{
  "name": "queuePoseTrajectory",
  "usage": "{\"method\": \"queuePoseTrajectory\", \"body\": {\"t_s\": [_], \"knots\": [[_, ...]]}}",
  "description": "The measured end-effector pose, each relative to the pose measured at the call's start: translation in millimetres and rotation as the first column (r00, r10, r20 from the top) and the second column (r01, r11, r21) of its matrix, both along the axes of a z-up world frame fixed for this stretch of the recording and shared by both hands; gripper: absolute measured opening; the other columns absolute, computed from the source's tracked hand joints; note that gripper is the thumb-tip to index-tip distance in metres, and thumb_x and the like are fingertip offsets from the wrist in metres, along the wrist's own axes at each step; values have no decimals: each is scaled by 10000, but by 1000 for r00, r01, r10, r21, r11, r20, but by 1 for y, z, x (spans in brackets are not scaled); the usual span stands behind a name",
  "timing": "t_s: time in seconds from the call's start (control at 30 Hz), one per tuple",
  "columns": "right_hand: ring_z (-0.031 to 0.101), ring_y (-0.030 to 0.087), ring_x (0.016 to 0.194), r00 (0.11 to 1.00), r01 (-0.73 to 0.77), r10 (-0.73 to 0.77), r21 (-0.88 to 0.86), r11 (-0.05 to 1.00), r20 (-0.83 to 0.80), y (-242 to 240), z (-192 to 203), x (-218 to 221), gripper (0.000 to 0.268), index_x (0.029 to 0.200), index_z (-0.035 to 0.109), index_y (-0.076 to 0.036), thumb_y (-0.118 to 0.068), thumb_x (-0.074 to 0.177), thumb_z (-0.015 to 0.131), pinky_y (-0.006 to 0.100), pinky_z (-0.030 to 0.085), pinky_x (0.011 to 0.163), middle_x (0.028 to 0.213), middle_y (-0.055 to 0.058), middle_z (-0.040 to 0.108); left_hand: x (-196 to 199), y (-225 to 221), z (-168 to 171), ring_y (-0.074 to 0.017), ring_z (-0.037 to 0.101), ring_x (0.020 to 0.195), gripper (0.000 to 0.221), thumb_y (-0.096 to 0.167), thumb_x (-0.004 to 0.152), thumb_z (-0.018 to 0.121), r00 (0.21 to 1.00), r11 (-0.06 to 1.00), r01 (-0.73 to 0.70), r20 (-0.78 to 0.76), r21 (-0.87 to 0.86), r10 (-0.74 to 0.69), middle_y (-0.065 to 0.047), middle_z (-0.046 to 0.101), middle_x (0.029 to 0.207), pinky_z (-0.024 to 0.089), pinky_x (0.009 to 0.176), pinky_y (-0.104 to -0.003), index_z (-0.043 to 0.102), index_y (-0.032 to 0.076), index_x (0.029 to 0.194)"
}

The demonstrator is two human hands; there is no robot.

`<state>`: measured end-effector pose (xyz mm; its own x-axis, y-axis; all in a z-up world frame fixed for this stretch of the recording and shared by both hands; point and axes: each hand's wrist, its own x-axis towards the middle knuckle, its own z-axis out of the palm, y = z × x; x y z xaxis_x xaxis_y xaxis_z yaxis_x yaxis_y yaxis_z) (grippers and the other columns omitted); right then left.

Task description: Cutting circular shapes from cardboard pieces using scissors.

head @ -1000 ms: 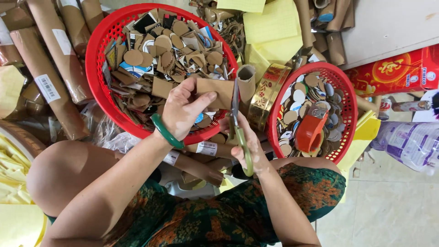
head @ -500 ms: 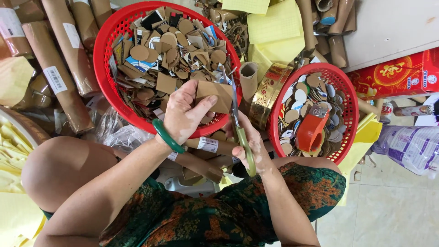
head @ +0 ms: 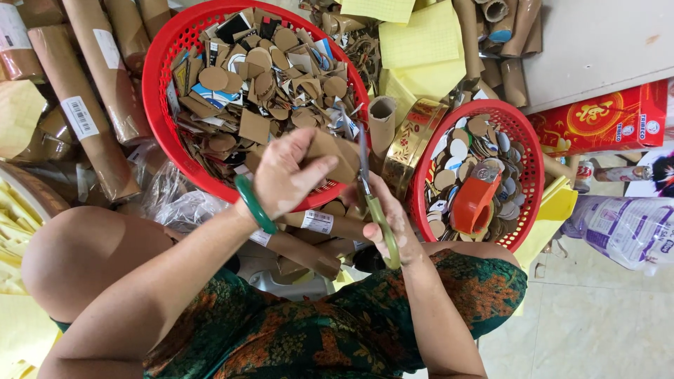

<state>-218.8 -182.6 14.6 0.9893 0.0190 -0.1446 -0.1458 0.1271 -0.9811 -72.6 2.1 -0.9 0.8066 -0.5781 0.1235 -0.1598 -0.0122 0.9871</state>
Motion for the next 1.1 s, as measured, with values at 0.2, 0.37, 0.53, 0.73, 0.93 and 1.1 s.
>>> {"method": "queuePoseTrajectory", "body": {"t_s": [0.2,0.37,0.53,0.73,0.93,1.1], "knots": [[499,131,999,1000,25,-25,-45,999,-3,-1,-8,-4,1164,1534,420,-4,-791,748,761,303,427,925,1113,30,551,-2,-2,2,-98,686,860,203,88,948,735,990,982,6,-134,-189,-32,-77,779,969,582,797,-281,675,-47,1088],[501,99,826,1000,13,-13,-9,1000,-19,-10,-19,-5,1104,1498,461,6,-721,739,795,260,413,743,964,2,570,18,5,25,-98,676,722,241,119,902,747,945,998,58,-322,-5,-56,-57,763,887,587,656,-273,671,-28,1077],[479,61,760,1000,15,-15,10,1000,4,-7,-12,-1,946,1492,498,11,-576,830,833,212,373,685,865,-25,574,24,8,23,-67,676,856,279,102,882,775,978,997,41,-203,-69,-55,-50,752,955,582,784,-247,668,-7,1116],[507,54,567,979,129,-167,-279,952,-118,-12,-30,-1,878,1449,532,-2,-560,809,753,204,408,520,734,-33,579,22,2,1,-103,681,982,314,29,886,773,900,930,-76,-426,-359,-91,-50,720,1079,572,900,-258,606,12,1152],[589,121,1065,999,15,-15,-2,1000,-40,-4,-9,-2,1117,1534,392,-6,-780,799,723,284,510,946,1178,40,589,28,5,-6,-132,719,929,251,-18,878,725,797,917,-27,-562,-398,-220,-77,765,1034,595,864,-282,662,-2,1121],[543,176,1107,997,-32,28,-54,998,-74,-1,-8,0,1231,1555,353,-13,-825,722,754,349,448,1027,1227,77,570,23,1,6,-95,692,926,288,-2,868,743,823,939,42,-521,-341,-226,-39,737,1039,577,854,-258,646,26,1138]]}}
